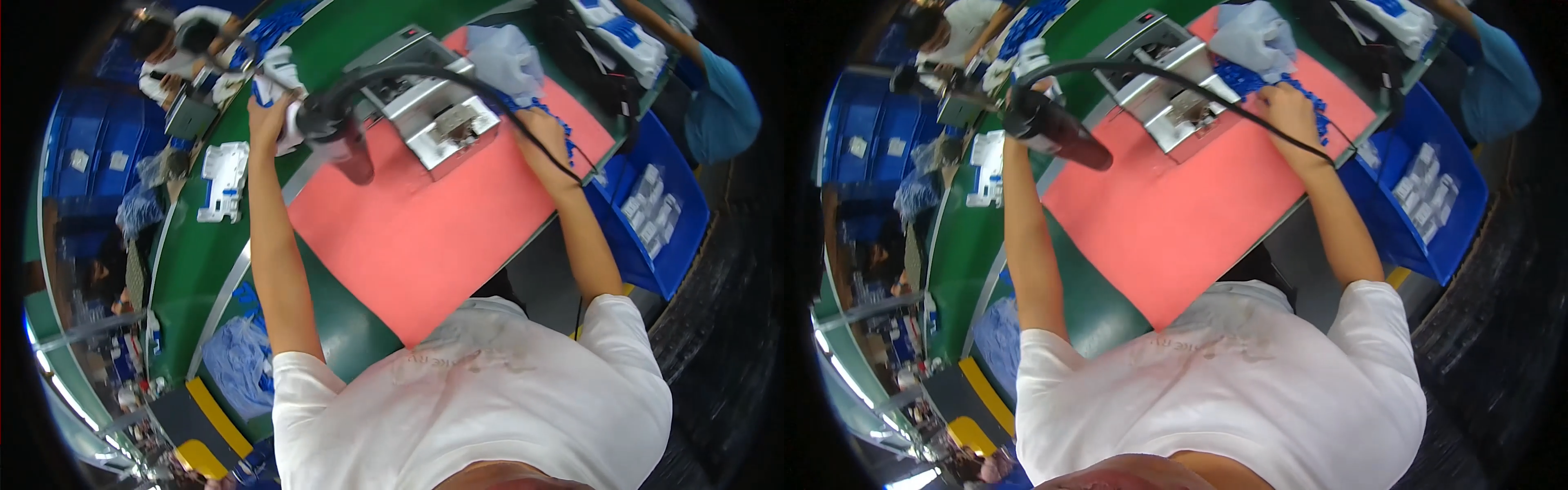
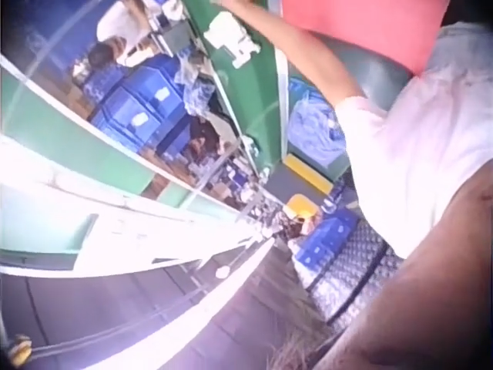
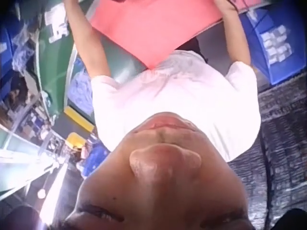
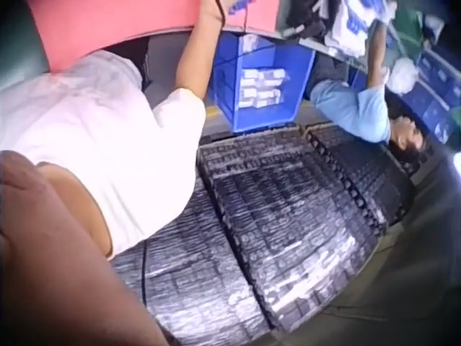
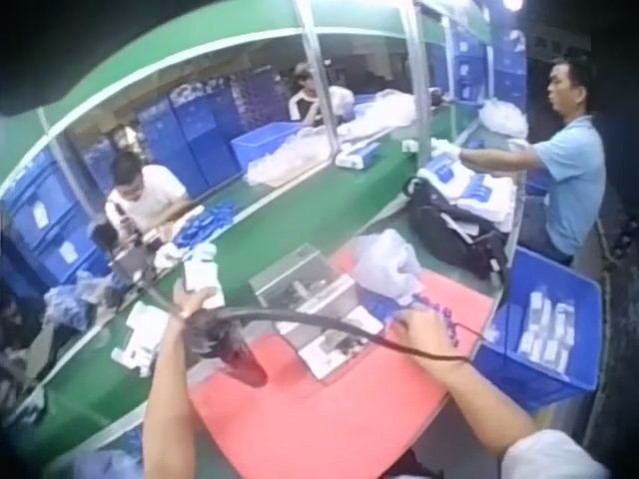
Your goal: Assembling plastic components and securing them with an electric screwdriver at a factory workstation.
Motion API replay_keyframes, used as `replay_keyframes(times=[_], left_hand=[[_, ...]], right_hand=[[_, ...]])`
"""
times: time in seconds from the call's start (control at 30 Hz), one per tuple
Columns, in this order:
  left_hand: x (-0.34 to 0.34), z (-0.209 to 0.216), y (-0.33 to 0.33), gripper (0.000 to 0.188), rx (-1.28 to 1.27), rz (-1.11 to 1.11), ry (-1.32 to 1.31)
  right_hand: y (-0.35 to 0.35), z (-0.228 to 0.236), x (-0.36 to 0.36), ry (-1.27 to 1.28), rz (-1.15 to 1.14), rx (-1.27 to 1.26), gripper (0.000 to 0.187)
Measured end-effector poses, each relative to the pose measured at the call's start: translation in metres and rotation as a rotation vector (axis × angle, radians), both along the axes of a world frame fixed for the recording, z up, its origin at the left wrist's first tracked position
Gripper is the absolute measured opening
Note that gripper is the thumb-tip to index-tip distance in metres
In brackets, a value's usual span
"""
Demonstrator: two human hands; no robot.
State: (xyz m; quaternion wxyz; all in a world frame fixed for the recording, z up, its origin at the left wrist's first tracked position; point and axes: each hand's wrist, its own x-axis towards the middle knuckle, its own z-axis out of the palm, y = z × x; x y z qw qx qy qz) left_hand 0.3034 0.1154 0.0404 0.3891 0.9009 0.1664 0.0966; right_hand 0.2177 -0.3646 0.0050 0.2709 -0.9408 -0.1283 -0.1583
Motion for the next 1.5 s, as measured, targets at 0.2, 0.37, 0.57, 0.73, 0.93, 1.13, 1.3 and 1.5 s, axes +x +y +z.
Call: replay_keyframes(times=[0.2,0.37,0.57,0.73,0.93,1.13,1.3,1.5], left_hand=[[-0.269,0.015,-0.017,0.063,-1.399,-0.017,-0.616],[-0.371,-0.023,-0.073,0.061,-1.674,0.015,-0.359],[-0.394,-0.006,-0.146,0.044,-1.722,0.047,-0.169],[-0.375,-0.018,-0.192,0.025,-1.704,0.151,0.075],[-0.399,-0.016,-0.171,0.025,-1.018,-0.382,0.298],[-0.434,0.015,-0.028,0.026,0.754,0.420,-0.054],[-0.430,-0.012,0.007,0.019,1.018,0.419,0.233],[-0.419,-0.016,-0.030,0.007,0.686,0.241,-0.095]], right_hand=[[0.026,0.019,-0.026,0.035,0.213,0.260,0.026],[0.059,0.054,-0.106,0.500,0.456,0.575,0.010],[0.163,0.088,-0.122,0.532,0.792,0.596,0.013],[0.214,0.072,-0.124,0.564,0.962,0.439,0.011],[0.220,0.046,-0.120,0.286,1.041,0.029,0.013],[0.220,0.054,-0.126,0.335,0.977,-0.066,0.018],[0.218,0.058,-0.130,0.416,0.953,0.171,0.019],[0.207,0.066,-0.130,0.352,0.961,0.305,0.013]])
